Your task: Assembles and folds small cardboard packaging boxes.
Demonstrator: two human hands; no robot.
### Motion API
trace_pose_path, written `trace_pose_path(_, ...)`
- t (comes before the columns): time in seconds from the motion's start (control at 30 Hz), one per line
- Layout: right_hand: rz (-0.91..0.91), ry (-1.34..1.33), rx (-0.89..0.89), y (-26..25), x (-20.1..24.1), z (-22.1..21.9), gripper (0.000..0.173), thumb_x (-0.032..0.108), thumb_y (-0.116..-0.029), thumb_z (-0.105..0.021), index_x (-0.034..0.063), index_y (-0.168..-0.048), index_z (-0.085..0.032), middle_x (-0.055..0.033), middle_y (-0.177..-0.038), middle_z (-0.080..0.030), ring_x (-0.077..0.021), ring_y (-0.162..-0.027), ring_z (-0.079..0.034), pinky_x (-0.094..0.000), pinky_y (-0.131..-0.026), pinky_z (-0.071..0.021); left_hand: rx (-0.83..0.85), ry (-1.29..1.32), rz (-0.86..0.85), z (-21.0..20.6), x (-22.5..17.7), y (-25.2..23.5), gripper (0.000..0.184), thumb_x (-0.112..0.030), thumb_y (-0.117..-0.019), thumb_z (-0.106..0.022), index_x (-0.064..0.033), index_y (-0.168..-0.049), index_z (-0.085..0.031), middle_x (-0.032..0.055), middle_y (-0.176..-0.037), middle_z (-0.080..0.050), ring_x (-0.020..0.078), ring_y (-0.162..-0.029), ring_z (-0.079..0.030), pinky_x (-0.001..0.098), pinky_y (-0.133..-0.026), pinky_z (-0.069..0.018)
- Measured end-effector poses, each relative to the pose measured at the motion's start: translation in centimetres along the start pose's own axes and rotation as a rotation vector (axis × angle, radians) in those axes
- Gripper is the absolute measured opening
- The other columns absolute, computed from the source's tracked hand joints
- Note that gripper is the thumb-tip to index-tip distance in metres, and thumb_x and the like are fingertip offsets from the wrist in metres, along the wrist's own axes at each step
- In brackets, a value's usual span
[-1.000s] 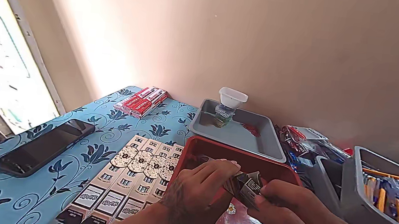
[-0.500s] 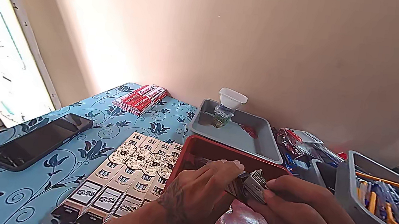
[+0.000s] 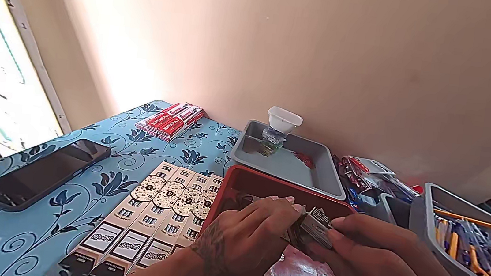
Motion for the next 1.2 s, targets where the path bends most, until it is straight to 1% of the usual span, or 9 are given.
trace_pose_path(0.13,-0.011,-0.002,-0.015,0.0,-0.1,0.2,0.011,0.012,-0.1013,-0.064,0.0041,-0.104,-0.057,-0.0118,-0.108,-0.06,-0.0064,-0.104,-0.059,-0.0091,-0.092,-0.0456,-0.003,0.008,-0.016,0.0,-0.2,-0.1,0.028,-0.014,-0.103,-0.058,-0.0046,-0.128,-0.052,0.0189,-0.123,-0.07,0.017,-0.111,-0.071,0.022,-0.088,-0.0564)
trace_pose_path(0.27,0.001,-0.003,-0.013,0.1,0.1,0.1,0.01,0.01,-0.1007,-0.064,0.003,-0.105,-0.059,-0.0127,-0.108,-0.061,-0.0075,-0.104,-0.06,-0.0097,-0.093,-0.0459,-0.012,-0.016,-0.005,0.0,-0.2,-0.1,0.029,-0.015,-0.1013,-0.06,-0.0022,-0.126,-0.051,0.0169,-0.119,-0.07,0.0135,-0.109,-0.071,0.0195,-0.087,-0.056)
trace_pose_path(0.43,0.007,0.005,0.01,0.2,0.3,0.0,0.009,0.009,-0.1005,-0.064,0.003,-0.106,-0.062,-0.0134,-0.108,-0.062,-0.0098,-0.103,-0.06,-0.0113,-0.093,-0.0464,0.007,0.022,0.017,0.0,0.0,0.0,0.032,-0.017,-0.1013,-0.061,-0.0017,-0.127,-0.049,0.0171,-0.119,-0.07,0.012,-0.11,-0.069,0.018,-0.088,-0.0544)
trace_pose_path(0.77,0.002,0.143,0.09,0.2,1.4,0.0,0.012,0.007,-0.1006,-0.063,0.0023,-0.11,-0.069,-0.0155,-0.106,-0.068,-0.0159,-0.1,-0.063,-0.0145,-0.089,-0.0483,0.011,0.038,0.017,0.0,-0.1,0.0,0.03,-0.017,-0.1022,-0.06,-0.0016,-0.126,-0.05,0.0157,-0.117,-0.07,0.0122,-0.106,-0.071,0.0186,-0.086,-0.0558)
trace_pose_path(0.87,0.013,0.17,0.101,0.2,1.4,-0.1,0.015,0.008,-0.1011,-0.062,0.0026,-0.112,-0.071,-0.0154,-0.106,-0.07,-0.0177,-0.1,-0.064,-0.0165,-0.089,-0.0485,0.018,0.034,0.008,-0.1,-0.2,0.0,0.03,-0.016,-0.1023,-0.059,-0.0011,-0.127,-0.051,0.0162,-0.119,-0.071,0.0131,-0.109,-0.07,0.0196,-0.089,-0.0551)
trace_pose_path(0.93,0.022,0.17,0.096,0.1,1.2,-0.5,0.017,0.011,-0.1027,-0.06,0.0037,-0.114,-0.071,-0.0143,-0.107,-0.071,-0.0183,-0.101,-0.064,-0.0175,-0.09,-0.0482,0.007,0.033,0.003,-0.1,-0.1,0.1,0.03,-0.015,-0.1017,-0.059,0.0001,-0.127,-0.052,0.0176,-0.119,-0.071,0.0142,-0.108,-0.071,0.0199,-0.088,-0.0553)
trace_pose_path(1.03,0.02,0.122,0.048,0.0,0.4,-0.7,0.015,0.016,-0.1042,-0.06,0.0064,-0.113,-0.066,-0.0115,-0.11,-0.073,-0.015,-0.106,-0.066,-0.0174,-0.093,-0.0483,-0.007,0.048,0.037,-0.1,0.2,0.2,0.038,-0.017,-0.0999,-0.063,-0.0006,-0.131,-0.049,0.0176,-0.121,-0.07,0.0122,-0.107,-0.07,0.0184,-0.086,-0.0552)
trace_pose_path(1.13,-0.052,-0.018,0.031,-0.1,-0.5,-0.4,0.018,0.023,-0.1019,-0.065,0.0073,-0.11,-0.07,-0.0136,-0.114,-0.069,-0.0112,-0.11,-0.064,-0.0148,-0.095,-0.0489,-0.013,0.085,0.062,0.1,0.5,0.3,0.041,-0.021,-0.1019,-0.062,-0.0013,-0.134,-0.045,0.0173,-0.125,-0.07,0.011,-0.111,-0.069,0.0183,-0.087,-0.0552)
trace_pose_path(1.2,-0.09,-0.021,0.06,-0.1,-0.8,-0.1,0.026,0.033,-0.1027,-0.063,0.0102,-0.111,-0.071,-0.0167,-0.119,-0.066,-0.0129,-0.113,-0.061,-0.0176,-0.095,-0.0479,-0.026,0.101,0.062,0.2,0.4,0.4,0.043,-0.024,-0.1027,-0.062,-0.0019,-0.135,-0.044,0.0164,-0.125,-0.069,0.0099,-0.111,-0.069,0.0178,-0.086,-0.0555)
Point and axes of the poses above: each hand's wrist, its own y-axis away from the middle knuckle, its own z-axis out of the back of the hand, x = y × z, the point moved 7 cm from there along -y, towards the middle knuckle
